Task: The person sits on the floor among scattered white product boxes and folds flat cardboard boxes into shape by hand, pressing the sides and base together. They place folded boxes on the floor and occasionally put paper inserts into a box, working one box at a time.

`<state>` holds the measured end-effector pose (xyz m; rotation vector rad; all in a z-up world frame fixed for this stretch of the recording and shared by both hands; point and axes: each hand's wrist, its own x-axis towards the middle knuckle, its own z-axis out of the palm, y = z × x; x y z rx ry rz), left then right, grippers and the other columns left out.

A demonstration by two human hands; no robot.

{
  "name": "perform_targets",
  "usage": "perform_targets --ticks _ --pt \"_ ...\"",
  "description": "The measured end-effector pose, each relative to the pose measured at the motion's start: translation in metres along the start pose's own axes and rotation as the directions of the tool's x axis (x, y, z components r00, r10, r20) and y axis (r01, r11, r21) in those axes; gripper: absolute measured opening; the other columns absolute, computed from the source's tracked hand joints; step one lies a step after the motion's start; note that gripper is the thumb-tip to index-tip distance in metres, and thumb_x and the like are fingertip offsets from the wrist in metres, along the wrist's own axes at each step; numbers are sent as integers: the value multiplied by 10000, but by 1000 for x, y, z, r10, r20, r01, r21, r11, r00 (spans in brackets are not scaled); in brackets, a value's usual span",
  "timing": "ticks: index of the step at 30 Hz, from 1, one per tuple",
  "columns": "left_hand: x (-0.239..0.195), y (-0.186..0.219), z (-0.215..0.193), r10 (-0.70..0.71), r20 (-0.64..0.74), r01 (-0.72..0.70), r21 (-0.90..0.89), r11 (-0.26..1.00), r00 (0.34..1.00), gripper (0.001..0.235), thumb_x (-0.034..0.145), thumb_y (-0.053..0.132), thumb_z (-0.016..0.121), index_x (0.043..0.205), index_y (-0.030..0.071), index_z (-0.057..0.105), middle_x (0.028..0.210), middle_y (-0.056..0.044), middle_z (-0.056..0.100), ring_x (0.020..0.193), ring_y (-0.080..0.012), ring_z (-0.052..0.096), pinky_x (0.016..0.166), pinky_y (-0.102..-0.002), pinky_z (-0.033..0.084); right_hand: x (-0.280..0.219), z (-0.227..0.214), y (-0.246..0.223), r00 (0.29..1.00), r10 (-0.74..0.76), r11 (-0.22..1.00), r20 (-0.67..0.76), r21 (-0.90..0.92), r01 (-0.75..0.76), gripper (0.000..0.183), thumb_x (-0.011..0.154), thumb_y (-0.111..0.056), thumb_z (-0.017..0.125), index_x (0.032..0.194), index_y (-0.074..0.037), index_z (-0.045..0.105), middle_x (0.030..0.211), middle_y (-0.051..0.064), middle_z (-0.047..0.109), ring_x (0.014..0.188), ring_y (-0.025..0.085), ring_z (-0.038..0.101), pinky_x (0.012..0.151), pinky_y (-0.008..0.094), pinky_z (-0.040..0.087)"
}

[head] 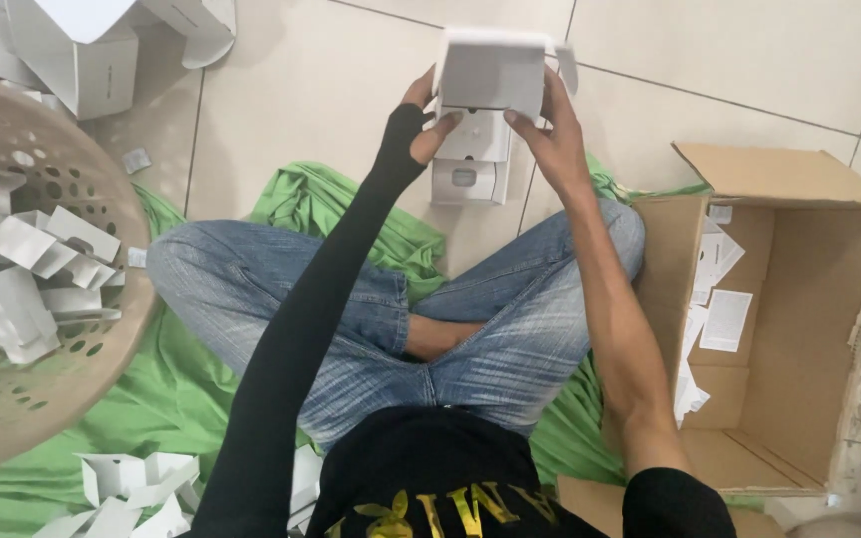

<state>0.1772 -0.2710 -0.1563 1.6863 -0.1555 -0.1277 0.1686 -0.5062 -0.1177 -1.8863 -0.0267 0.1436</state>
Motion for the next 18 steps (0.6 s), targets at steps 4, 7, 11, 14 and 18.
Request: perform_targets --ticks 4,7,11,14,18 --pt "-32 -27 14 201 -12 -201 -37 979 980 797 914 45 529 1671 51 278 1648 -252 437 1576 -360 417 1300 -455 361 -26 12 40 999 45 990 -12 -131 -46 627 955 -184 679 1492 0 413 1333 227 649 1234 343 696 961 411 645" --pt "-39 -31 20 197 -37 -190 149 970 980 756 958 43 506 1666 57 243 1645 -252 432 1554 -340 439 1274 -428 375 -36 22 57 981 -186 956 -47 -238 170 406 984 -21 657 1369 41 545 1262 242 692 1193 376 689 963 450 582" --pt "-47 -27 25 184 -37 -183 41 982 982 788 980 142 527 1674 72 162 1601 -256 471 1456 -328 549 1183 -402 452 -48 35 63 967 -226 951 -116 -239 194 443 942 18 614 1373 61 517 1210 283 679 1134 404 678 929 448 548" --pt "-45 -36 33 187 -65 -182 84 980 980 851 1003 427 497 1685 81 123 1622 -256 445 1425 -334 580 1143 -399 490 -48 43 84 973 -198 934 -118 -325 150 395 967 33 579 1360 43 533 1192 297 681 1149 444 660 968 462 525" --pt "-49 -16 29 -5 -19 7 106 994 1000 1221 792 904 387 1664 101 94 1361 -206 662 1121 -321 740 947 -384 576 -58 45 51 988 -113 951 -102 -301 78 495 988 11 483 1483 -10 463 1194 297 665 1141 440 658 993 448 516"
